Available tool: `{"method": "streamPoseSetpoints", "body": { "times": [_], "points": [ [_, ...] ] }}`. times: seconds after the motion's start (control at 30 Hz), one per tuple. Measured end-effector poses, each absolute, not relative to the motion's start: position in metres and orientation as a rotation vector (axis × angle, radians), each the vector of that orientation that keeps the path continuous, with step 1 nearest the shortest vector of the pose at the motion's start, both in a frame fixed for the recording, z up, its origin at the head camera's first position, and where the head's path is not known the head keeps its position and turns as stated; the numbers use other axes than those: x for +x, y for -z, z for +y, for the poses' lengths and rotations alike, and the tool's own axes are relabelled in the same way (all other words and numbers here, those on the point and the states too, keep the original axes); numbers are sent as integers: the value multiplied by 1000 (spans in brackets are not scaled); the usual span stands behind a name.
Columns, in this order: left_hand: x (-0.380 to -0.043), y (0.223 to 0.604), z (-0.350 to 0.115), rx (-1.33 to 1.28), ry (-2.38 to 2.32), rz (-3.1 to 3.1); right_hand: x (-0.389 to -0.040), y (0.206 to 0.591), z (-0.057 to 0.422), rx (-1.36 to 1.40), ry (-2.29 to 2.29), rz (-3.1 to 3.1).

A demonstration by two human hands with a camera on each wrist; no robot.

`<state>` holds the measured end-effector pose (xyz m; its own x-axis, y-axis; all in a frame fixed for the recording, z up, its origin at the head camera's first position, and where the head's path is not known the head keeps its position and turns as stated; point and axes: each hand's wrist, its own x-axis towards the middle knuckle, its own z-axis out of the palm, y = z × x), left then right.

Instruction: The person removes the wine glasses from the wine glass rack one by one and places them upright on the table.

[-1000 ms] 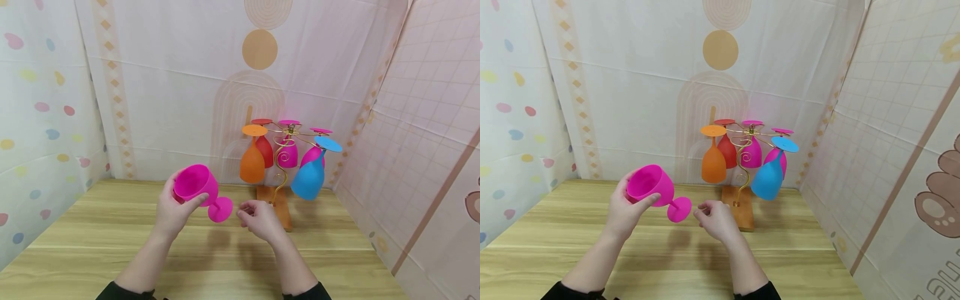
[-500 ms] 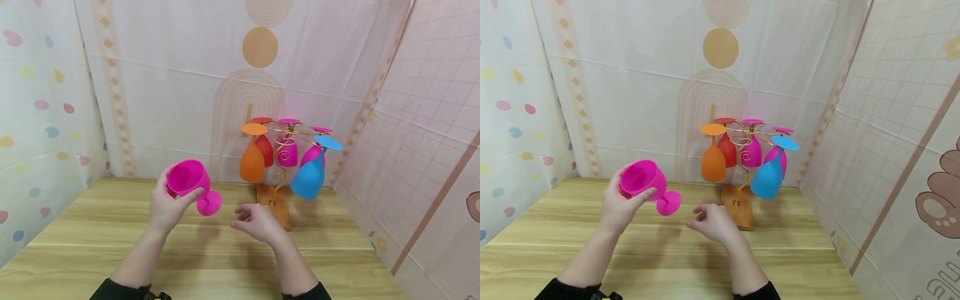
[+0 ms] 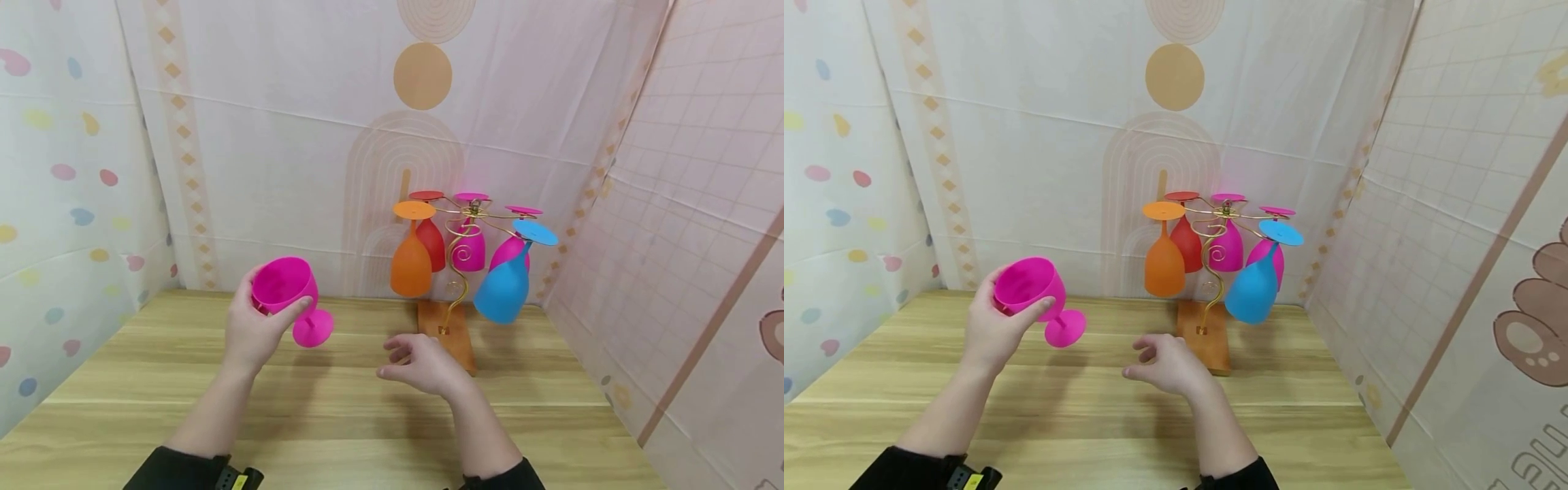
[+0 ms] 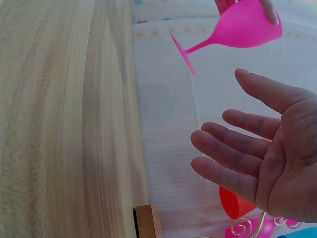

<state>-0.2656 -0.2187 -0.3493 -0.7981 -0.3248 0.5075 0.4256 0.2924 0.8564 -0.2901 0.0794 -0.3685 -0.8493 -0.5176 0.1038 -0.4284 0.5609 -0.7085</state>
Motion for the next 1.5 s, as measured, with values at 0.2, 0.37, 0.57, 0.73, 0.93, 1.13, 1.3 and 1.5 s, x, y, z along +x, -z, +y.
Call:
{"method": "streamPoseSetpoints", "body": {
  "times": [0.2, 0.37, 0.57, 0.73, 0.93, 1.13, 1.3, 1.5],
  "points": [
    [-274, 347, -233, 6, 1477, -1993, -292, 370, 81, -789, 1182, 2641],
    [-281, 346, -244, 75, 1410, -2024, -292, 371, 82, -782, 1173, 2638],
    [-291, 348, -259, 120, 1387, -2041, -291, 370, 82, -770, 1151, 2645],
    [-298, 349, -270, 157, 1392, -2066, -290, 370, 82, -753, 1138, 2646],
    [-306, 352, -283, 201, 1370, -2092, -290, 369, 82, -745, 1125, 2659],
    [-318, 358, -300, 284, 1346, -2110, -291, 369, 83, -741, 1129, 2659],
    [-325, 366, -315, 357, 1331, -2128, -290, 368, 84, -751, 1125, 2660],
    [-328, 371, -332, 435, 1317, -2165, -289, 367, 84, -762, 1113, 2668]
  ]
}}
